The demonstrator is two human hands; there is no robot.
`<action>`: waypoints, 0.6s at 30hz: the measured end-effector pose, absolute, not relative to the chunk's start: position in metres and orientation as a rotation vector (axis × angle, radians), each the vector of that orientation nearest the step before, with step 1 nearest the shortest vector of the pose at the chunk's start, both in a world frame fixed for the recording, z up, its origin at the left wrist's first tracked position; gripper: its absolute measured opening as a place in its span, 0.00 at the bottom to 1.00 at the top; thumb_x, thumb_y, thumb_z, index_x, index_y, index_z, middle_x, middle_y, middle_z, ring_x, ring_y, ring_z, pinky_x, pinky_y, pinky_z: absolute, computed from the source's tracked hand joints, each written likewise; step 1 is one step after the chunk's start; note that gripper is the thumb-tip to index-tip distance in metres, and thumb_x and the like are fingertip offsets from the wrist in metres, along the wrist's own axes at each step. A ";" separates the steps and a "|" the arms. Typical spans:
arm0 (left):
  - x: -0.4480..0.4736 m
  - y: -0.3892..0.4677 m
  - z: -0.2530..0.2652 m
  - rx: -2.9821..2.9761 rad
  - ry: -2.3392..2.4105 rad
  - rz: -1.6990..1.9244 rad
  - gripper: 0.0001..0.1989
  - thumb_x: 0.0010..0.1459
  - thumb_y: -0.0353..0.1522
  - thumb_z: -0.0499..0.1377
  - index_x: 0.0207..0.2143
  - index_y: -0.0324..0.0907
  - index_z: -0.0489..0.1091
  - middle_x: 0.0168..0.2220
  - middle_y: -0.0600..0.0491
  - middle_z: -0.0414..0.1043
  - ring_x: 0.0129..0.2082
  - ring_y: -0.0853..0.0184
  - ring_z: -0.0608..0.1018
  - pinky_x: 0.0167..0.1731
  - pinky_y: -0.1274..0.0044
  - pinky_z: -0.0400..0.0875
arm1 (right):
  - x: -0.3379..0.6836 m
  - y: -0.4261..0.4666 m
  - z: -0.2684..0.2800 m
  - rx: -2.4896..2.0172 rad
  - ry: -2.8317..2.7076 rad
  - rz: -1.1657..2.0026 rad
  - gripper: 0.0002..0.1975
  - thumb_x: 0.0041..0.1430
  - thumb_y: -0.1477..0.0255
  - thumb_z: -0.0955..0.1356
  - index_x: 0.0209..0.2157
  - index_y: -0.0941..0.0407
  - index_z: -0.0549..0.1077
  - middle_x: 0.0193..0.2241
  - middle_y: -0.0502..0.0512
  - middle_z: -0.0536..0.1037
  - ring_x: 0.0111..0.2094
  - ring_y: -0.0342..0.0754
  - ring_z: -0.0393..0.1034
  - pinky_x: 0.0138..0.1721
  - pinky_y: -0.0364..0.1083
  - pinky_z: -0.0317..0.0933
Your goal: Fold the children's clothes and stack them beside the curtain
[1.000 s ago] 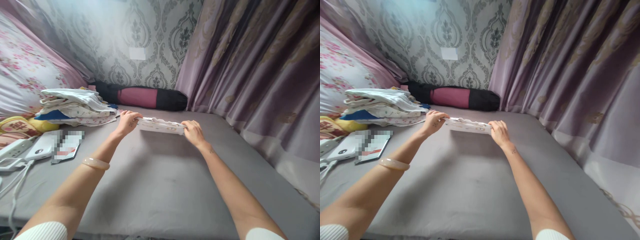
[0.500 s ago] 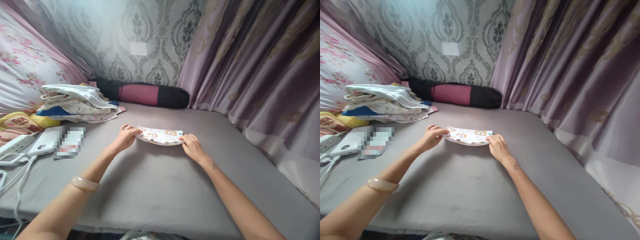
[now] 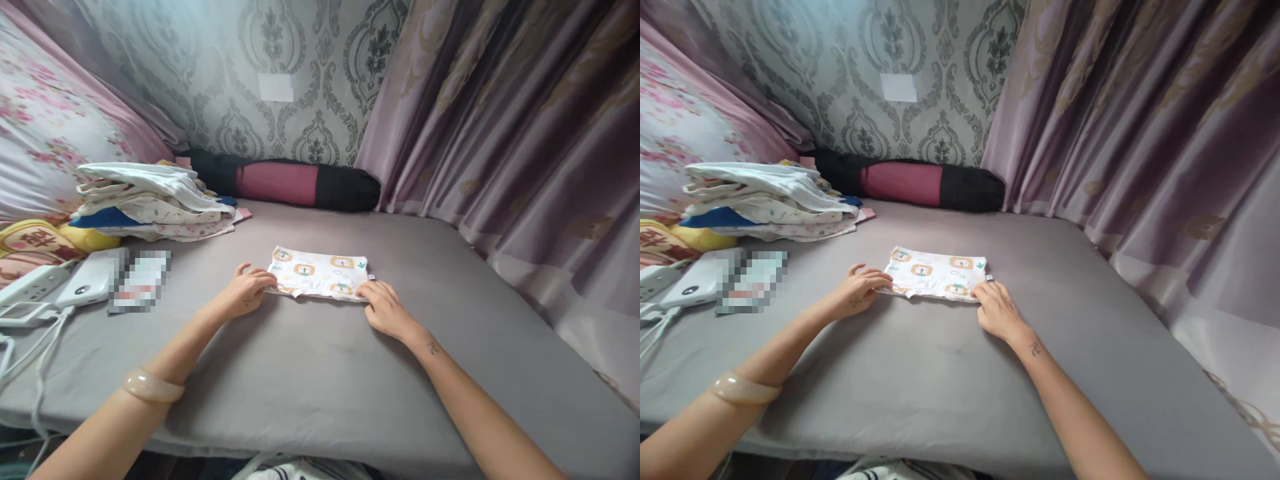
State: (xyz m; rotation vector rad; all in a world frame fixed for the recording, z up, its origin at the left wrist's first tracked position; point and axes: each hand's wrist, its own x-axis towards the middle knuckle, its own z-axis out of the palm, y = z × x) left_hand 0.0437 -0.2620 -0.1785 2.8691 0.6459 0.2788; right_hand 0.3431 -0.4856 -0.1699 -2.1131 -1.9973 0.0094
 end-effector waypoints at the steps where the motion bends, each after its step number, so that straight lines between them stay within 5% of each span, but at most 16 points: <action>1: 0.045 -0.262 -0.177 2.867 0.659 0.272 0.22 0.48 0.24 0.49 0.41 0.49 0.74 0.49 0.53 0.77 0.52 0.60 0.75 0.62 0.58 0.46 | 0.343 -0.484 -0.168 -2.133 -1.991 0.024 0.21 0.51 0.85 0.60 0.43 0.55 0.73 0.45 0.55 0.77 0.48 0.50 0.66 0.59 0.48 0.47; 5: 0.065 -0.261 -0.172 2.831 0.758 0.312 0.17 0.53 0.25 0.48 0.36 0.47 0.74 0.45 0.51 0.78 0.49 0.61 0.76 0.61 0.60 0.50 | 0.337 -0.462 -0.158 -2.244 -1.871 0.069 0.16 0.57 0.82 0.59 0.36 0.55 0.75 0.41 0.54 0.79 0.45 0.49 0.70 0.57 0.47 0.50; 8: 0.097 -0.266 -0.171 2.800 0.814 0.430 0.18 0.57 0.27 0.47 0.44 0.46 0.72 0.50 0.49 0.76 0.52 0.61 0.75 0.60 0.62 0.52 | 0.324 -0.433 -0.156 -2.265 -1.804 0.052 0.18 0.60 0.80 0.58 0.43 0.55 0.75 0.47 0.56 0.78 0.50 0.49 0.69 0.56 0.47 0.53; 13: 0.152 -0.278 -0.177 2.843 0.824 0.327 0.20 0.65 0.31 0.44 0.55 0.43 0.66 0.60 0.45 0.68 0.63 0.57 0.64 0.62 0.59 0.50 | 0.298 -0.392 -0.164 -2.223 -1.921 0.055 0.24 0.67 0.74 0.54 0.60 0.62 0.64 0.64 0.64 0.63 0.66 0.54 0.52 0.66 0.55 0.39; 18: 0.175 -0.279 -0.195 2.918 0.880 0.270 0.22 0.68 0.34 0.42 0.61 0.42 0.61 0.64 0.45 0.62 0.67 0.55 0.57 0.64 0.55 0.47 | 0.291 -0.377 -0.175 -2.288 -1.906 0.246 0.29 0.68 0.69 0.51 0.67 0.66 0.54 0.68 0.63 0.51 0.70 0.54 0.40 0.68 0.58 0.30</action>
